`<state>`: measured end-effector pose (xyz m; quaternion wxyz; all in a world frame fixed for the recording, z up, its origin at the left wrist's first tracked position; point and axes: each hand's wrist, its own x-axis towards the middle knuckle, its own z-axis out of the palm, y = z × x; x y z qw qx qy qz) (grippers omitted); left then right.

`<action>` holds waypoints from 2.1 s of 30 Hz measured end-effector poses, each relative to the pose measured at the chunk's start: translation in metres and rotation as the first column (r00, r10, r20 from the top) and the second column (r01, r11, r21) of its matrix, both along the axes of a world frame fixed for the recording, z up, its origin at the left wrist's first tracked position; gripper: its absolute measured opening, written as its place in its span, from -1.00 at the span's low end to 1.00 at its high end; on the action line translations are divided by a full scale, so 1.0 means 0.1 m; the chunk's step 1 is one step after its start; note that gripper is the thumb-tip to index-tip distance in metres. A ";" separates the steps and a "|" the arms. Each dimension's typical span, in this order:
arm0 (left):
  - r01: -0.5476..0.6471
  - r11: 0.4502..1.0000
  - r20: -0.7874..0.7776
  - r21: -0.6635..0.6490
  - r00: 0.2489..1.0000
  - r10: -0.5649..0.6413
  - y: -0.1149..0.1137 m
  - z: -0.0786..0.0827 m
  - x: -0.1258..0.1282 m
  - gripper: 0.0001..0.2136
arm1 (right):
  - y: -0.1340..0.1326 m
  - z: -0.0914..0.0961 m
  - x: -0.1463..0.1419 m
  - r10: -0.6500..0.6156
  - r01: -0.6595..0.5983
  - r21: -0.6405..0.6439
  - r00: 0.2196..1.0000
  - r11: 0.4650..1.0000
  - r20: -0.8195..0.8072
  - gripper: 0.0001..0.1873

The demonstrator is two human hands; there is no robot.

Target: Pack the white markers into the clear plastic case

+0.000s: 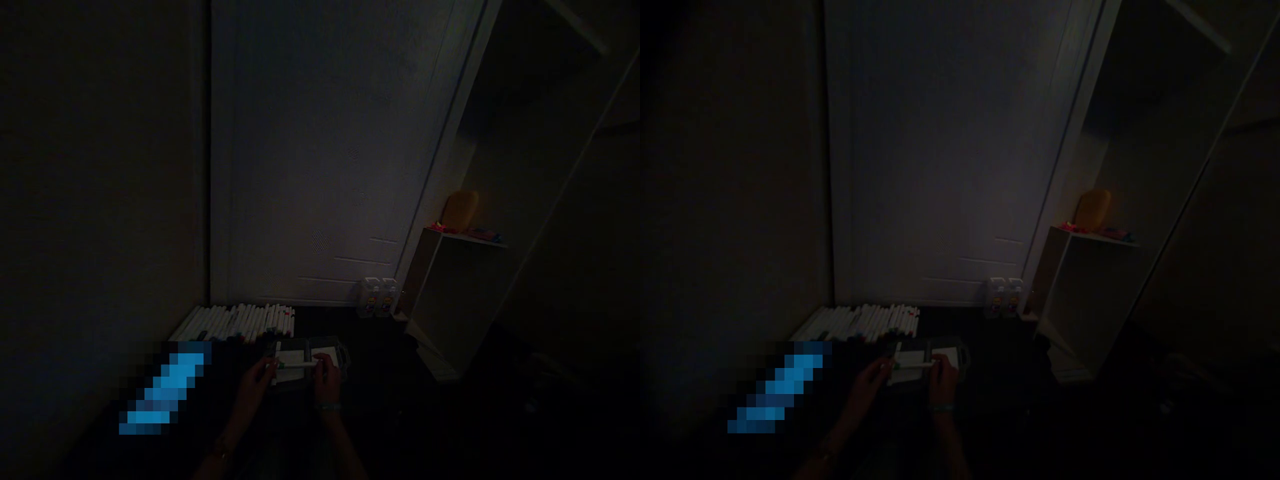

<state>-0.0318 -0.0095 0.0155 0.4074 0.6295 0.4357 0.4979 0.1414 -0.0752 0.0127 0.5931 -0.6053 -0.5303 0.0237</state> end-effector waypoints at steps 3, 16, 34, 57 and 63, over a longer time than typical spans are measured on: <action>0.015 1.000 -0.003 -0.017 1.000 -0.015 -0.01 0.01 0.00 -0.52 | -0.05 0.10 -0.03 -0.019 0.020 0.018 1.000 1.000 -0.013 -0.67; 0.010 1.000 -0.021 0.006 1.000 -0.010 0.04 -0.04 -0.03 -0.48 | -0.02 0.07 -0.05 -0.008 0.010 0.074 0.999 0.997 -0.032 -0.66; 0.015 1.000 -0.058 -0.023 0.998 -0.016 0.02 0.02 -0.06 -0.46 | -0.03 0.15 -0.09 -0.024 0.030 0.086 0.997 0.996 -0.071 -0.62; 0.030 0.999 -0.061 -0.023 0.998 -0.031 0.09 -0.06 -0.05 -0.51 | 0.08 -0.10 0.00 0.043 -0.039 0.055 0.997 0.998 -0.066 -0.70; 0.036 0.999 -0.042 -0.001 0.998 -0.036 0.07 -0.01 -0.05 -0.51 | 0.02 -0.01 -0.03 -0.009 0.012 0.084 0.999 0.996 -0.040 -0.69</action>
